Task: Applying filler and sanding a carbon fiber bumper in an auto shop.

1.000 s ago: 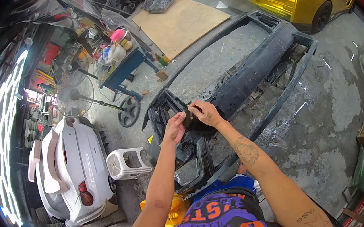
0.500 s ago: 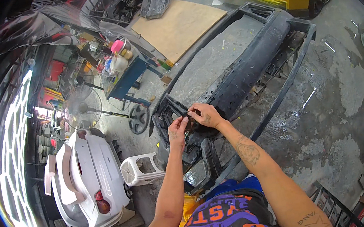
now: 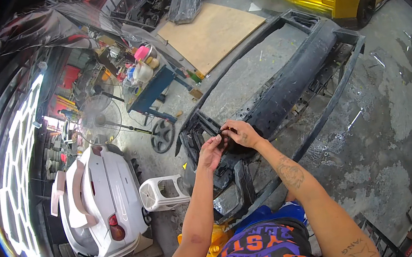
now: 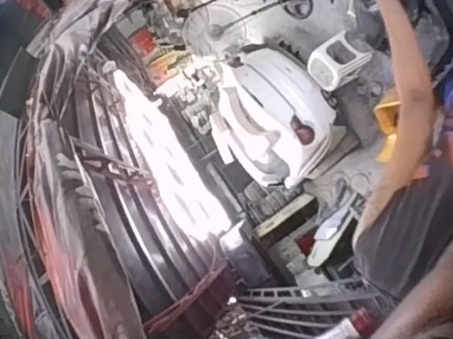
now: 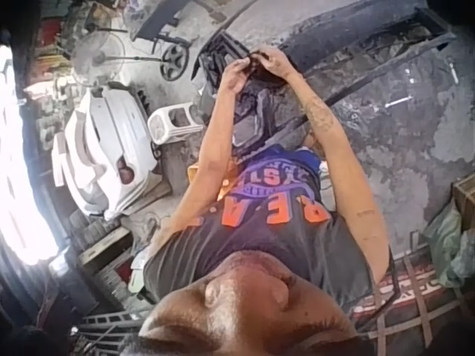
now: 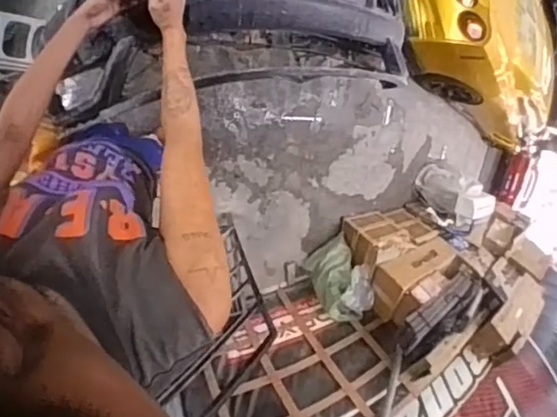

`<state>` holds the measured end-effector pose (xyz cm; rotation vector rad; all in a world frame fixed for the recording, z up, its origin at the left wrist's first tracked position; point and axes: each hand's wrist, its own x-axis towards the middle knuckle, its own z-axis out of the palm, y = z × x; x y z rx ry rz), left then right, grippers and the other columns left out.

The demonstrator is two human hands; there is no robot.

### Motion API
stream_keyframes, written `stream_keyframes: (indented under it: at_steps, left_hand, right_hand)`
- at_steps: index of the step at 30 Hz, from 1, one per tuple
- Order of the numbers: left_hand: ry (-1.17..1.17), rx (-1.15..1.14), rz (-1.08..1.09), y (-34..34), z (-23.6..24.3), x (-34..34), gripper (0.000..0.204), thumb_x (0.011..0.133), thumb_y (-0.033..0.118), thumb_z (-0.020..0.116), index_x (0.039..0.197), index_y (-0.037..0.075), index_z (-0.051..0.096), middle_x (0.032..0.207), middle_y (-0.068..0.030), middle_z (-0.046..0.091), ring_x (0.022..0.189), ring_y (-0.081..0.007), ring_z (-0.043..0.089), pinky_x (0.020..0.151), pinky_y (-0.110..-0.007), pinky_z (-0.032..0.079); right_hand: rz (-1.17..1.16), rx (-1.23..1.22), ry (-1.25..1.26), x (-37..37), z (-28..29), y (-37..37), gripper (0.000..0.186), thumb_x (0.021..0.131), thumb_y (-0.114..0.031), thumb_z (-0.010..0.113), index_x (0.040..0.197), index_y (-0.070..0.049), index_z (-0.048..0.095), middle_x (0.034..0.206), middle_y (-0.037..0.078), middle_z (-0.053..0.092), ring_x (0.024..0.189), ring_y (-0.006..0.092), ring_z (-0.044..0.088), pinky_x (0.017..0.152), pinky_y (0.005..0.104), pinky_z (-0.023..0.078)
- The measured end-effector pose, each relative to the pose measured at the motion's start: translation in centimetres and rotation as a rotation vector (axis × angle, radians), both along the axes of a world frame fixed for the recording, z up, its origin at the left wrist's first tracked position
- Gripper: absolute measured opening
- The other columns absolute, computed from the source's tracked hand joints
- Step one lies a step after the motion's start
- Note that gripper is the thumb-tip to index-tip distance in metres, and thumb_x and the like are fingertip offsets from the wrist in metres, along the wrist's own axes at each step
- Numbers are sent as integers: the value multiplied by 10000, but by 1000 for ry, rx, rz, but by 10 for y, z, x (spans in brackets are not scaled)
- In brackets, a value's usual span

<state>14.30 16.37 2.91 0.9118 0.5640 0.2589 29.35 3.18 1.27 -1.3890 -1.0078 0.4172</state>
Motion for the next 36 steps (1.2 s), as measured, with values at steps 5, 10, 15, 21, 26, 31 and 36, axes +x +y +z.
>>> stream_keyframes:
  at_steps: [5,10,15,21,26,31,36]
  left_hand:
    - [28,147,-23,13,4,-7,127,947,118,760,1022,34,700,982,-62,730,942,-174,700,880,-327,539]
    - [76,275,23,-2,20,-8,194,910,45,782,1070,11,676,984,-61,719,900,-156,689,822,-293,543]
    - [98,361,24,-6,26,-20,212,895,20,785,1085,-1,695,1004,-67,719,904,-142,687,833,-290,544]
    - [128,793,6,-4,35,-17,196,869,48,819,1043,-10,752,993,-55,724,908,-122,674,861,-273,535]
    - [186,935,59,-8,32,-16,148,866,66,815,971,-8,742,934,-57,723,865,-124,678,805,-272,540]
    - [142,1155,78,-18,36,-11,384,902,125,793,1246,41,646,945,-71,718,892,-158,684,809,-302,548]
    - [199,724,118,-10,36,-10,289,980,171,721,1209,1,676,970,-81,734,830,-144,691,785,-291,559]
  right_hand:
    - [162,-36,74,8,16,-4,192,956,-185,715,1110,-70,712,843,75,707,747,194,663,707,321,520]
    - [178,-9,108,8,3,-5,190,962,-204,723,1097,-71,721,812,62,713,730,147,647,692,306,510]
    - [223,16,257,6,7,-5,183,957,-205,738,1071,-62,732,848,50,742,733,130,658,684,298,510]
    - [236,16,122,8,8,-9,175,941,-209,763,1022,-54,752,863,39,759,742,118,664,683,293,513]
    - [161,-56,95,6,17,-8,216,925,-251,772,976,-42,750,845,44,750,720,113,650,652,287,493]
    - [134,-82,90,7,13,-9,232,919,-259,775,968,-35,744,832,39,742,692,122,638,623,293,474]
    - [108,-13,124,5,9,-4,226,919,-254,774,965,-35,745,825,40,736,685,116,633,614,281,469]
